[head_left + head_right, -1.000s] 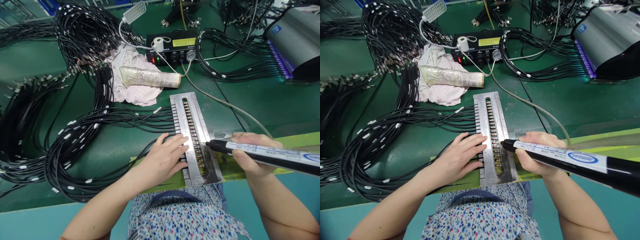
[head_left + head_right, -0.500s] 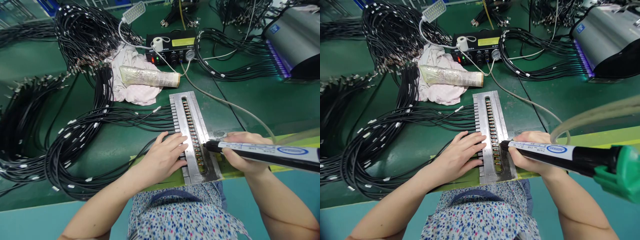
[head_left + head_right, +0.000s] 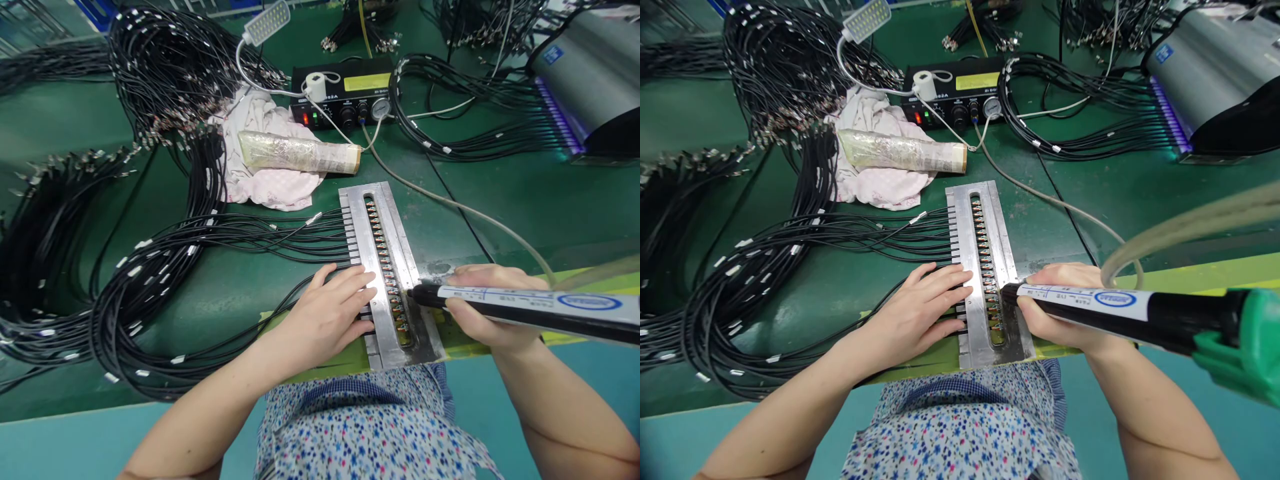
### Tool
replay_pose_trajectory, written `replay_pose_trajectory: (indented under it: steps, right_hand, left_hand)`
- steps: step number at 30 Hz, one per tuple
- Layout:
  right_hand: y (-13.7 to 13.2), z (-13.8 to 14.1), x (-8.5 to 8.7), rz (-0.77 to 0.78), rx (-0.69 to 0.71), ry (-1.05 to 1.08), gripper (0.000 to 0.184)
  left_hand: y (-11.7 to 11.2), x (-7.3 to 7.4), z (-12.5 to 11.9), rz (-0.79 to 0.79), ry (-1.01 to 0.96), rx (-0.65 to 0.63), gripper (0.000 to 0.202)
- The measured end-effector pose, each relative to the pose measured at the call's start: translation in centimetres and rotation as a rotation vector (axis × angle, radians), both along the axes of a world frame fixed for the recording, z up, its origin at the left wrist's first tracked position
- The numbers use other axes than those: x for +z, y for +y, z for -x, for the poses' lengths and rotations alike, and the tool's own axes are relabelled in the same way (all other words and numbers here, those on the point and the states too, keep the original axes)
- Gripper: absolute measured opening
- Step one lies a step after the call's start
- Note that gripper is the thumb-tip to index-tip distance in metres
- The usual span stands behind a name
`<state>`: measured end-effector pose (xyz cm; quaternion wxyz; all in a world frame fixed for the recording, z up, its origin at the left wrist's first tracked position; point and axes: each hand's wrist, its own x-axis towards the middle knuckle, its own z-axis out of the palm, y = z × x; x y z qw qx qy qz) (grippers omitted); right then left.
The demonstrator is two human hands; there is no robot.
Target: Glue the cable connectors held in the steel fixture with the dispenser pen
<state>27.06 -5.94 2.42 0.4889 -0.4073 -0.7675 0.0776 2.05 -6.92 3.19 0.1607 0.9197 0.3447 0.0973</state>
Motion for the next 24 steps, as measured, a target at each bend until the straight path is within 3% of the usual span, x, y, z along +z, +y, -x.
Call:
replay_pose_trajectory:
  steps: [10,24]
  right_hand:
    - [-0.43,-0.59,-0.52,0.058,0.017,0.028,0.012]
    - [-0.34,0.01,-0.13,0.025,-0.041,-0.021,0.009]
  left_hand:
    - [0.02,-0.1,0.06,-0.004,0.01,-0.006,0.036]
    - [0.05,-0.05,0.04,0.007,0.004,-0.008,0.036]
